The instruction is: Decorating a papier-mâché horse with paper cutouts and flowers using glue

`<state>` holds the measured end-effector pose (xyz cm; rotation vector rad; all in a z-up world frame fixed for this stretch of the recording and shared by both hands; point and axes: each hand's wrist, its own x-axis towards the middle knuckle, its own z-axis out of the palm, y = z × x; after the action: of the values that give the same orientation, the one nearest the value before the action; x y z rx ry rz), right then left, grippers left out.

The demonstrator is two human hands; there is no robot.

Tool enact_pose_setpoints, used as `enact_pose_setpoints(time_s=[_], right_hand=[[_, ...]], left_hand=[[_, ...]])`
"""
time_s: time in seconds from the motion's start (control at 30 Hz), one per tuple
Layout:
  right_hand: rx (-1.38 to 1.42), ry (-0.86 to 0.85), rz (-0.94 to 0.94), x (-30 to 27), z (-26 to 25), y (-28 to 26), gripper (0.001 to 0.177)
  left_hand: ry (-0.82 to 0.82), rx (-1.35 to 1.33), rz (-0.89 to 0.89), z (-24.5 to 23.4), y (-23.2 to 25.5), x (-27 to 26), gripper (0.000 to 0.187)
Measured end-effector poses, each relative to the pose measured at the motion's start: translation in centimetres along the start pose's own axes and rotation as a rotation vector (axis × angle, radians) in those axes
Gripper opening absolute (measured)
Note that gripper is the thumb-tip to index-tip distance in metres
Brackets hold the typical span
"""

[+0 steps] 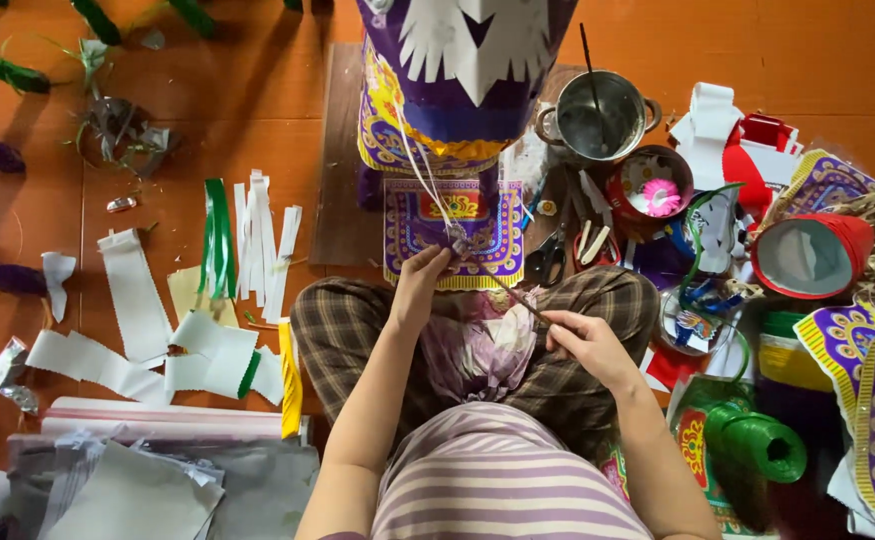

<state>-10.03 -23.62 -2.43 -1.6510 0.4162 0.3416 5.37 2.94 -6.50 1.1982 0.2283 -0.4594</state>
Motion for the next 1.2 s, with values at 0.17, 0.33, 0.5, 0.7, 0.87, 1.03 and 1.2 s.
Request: enact_pose_setpoints(time_s=[0.17,0.33,0.5,0.7,0.87,1.03,1.2], right_hand=[[-0.055,-0.003,-0.03,0.3,-0.1,0.7,0.03],[-0.031,0.005,-0.082,0.0,-0.1,-0.5,0.029],[-0.111,0.035,-0.122,-0.1,-0.8,-1.1,0.032],[-0.236,0.021,-0.176,-0.3,0.2,-4.8,0.029],[-0.466,0.198,-0.38,0.1,-0.4,-4.1,0.026],[-0.577,0.266,-0.431,0.6,-0.1,-4.1,0.025],[-0.497,0.191,-0.381,0.5,0.0,-3.6,0.026]], left_hand=[[0.059,0.0,0.012,-0.3,0.4,-0.4,0.048],[0.073,0.027,0.012,-0.6,0.0,-0.1,0.029],[0.114,0.075,0.01,0.9,3.6,-2.3,0.048],[0.032,0.061,0.048,2.2,6.9,-3.9,0.03],[-0.01,0.157,0.106,1.2,6.0,-3.3,0.024],[-0.03,0.25,0.07,1.3,5.3,-3.3,0.048],[-0.024,0.329,0.137,0.5,5.2,-3.1,0.045]])
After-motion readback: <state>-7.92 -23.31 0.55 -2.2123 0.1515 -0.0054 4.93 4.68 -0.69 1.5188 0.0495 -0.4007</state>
